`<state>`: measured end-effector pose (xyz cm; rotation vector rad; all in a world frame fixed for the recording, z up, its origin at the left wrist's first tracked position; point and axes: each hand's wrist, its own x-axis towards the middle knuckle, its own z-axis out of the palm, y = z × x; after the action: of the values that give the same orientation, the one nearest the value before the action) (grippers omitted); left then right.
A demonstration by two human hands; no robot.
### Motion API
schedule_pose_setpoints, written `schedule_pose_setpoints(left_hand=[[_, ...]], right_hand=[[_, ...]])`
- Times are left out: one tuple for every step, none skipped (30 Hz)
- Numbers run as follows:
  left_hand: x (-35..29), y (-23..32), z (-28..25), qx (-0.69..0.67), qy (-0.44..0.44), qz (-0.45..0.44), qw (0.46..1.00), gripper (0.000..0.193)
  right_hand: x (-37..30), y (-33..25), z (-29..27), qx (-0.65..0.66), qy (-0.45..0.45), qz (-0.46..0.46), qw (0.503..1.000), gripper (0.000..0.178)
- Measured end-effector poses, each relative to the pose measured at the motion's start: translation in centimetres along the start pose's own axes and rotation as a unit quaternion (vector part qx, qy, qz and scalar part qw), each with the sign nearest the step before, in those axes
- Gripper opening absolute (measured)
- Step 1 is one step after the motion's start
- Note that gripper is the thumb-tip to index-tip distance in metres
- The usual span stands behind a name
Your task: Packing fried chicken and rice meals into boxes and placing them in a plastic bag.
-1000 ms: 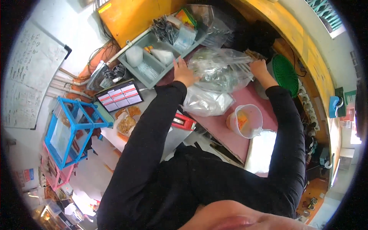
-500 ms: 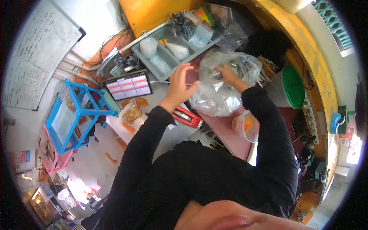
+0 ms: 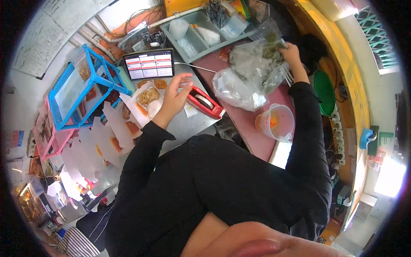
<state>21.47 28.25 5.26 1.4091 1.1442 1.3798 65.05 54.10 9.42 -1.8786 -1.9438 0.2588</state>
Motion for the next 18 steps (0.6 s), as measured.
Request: schedule_pose_setpoints(left_hand=[[-0.4, 0.4, -0.1, -0.052, 0.008, -0.006, 0.999, 0.029], [-0.8, 1.2, -0.2, -0.075, -0.005, -0.025, 0.997, 0.032], [-0.9, 2.0, -0.2, -0.076, -0.004, -0.024, 0.997, 0.032], [-0.9, 2.8, 0.0, -0.145, -0.012, -0.035, 0.989, 0.036], [-0.9, 3.3, 0.3, -0.212, -0.020, -0.046, 0.976, 0.040], [-1.0, 3.3, 0.8, -0.268, -0.037, -0.055, 0.961, 0.051], [-1.1, 3.5, 1.4, -0.331, -0.046, -0.079, 0.939, 0.065], [-1.4, 3.0, 2.1, -0.408, -0.069, -0.096, 0.905, 0.070], [-1.8, 3.0, 3.0, -0.468, -0.071, -0.136, 0.870, 0.081], [-1.9, 2.7, 3.6, -0.513, -0.072, -0.129, 0.846, 0.088], [-1.9, 2.3, 3.8, -0.556, -0.070, -0.121, 0.819, 0.096], [-1.8, 2.4, 3.6, -0.555, -0.066, -0.063, 0.827, 0.095], [-1.4, 2.7, 3.0, -0.552, -0.070, -0.008, 0.831, 0.094], [-1.6, 2.7, 1.7, -0.565, -0.071, 0.011, 0.822, 0.083], [-1.8, 1.1, -0.2, -0.586, -0.020, -0.015, 0.810, 0.077], [-2.4, 0.7, -2.0, -0.587, 0.007, -0.031, 0.809, 0.074], [-3.1, 1.0, -3.2, -0.587, 0.033, -0.047, 0.807, 0.072], [-3.7, 1.2, -3.9, -0.571, 0.050, -0.028, 0.819, 0.057]], right_hand=[[-0.2, -2.0, -1.4, 0.024, 0.029, 0.006, 0.999, 0.039], [-0.9, -4.0, -3.1, 0.074, 0.035, 0.004, 0.997, 0.037], [-1.8, -6.1, -4.5, 0.124, 0.041, 0.002, 0.991, 0.036], [-2.8, -8.1, -5.5, 0.123, 0.040, -0.001, 0.992, 0.036], [-3.9, -10.3, -6.2, 0.244, 0.034, 0.000, 0.969, 0.032], [-5.2, -12.6, -6.3, 0.361, 0.024, 0.001, 0.932, 0.029], [-6.7, -15.5, -6.0, 0.364, 0.013, -0.006, 0.931, 0.029], [-8.5, -18.7, -5.5, 0.428, -0.008, -0.032, 0.903, 0.025], [-10.3, -21.2, -4.2, 0.495, -0.031, -0.055, 0.866, 0.022], [-12.5, -23.6, -3.2, 0.504, -0.048, -0.082, 0.859, 0.022], [-14.4, -25.7, -2.1, 0.513, -0.067, -0.109, 0.849, 0.023], [-15.8, -27.0, -0.3, 0.496, -0.102, -0.096, 0.857, 0.024], [-17.4, -28.2, 1.6, 0.543, -0.120, -0.099, 0.825, 0.025], [-19.0, -29.7, 3.4, 0.570, -0.145, -0.096, 0.803, 0.025], [-20.4, -31.0, 5.1, 0.597, -0.170, -0.093, 0.779, 0.024], [-21.5, -31.8, 6.8, 0.604, -0.192, -0.088, 0.768, 0.024], [-22.4, -32.2, 8.5, 0.612, -0.212, -0.083, 0.758, 0.024], [-22.9, -32.2, 10.3, 0.554, -0.260, -0.094, 0.785, 0.022]])
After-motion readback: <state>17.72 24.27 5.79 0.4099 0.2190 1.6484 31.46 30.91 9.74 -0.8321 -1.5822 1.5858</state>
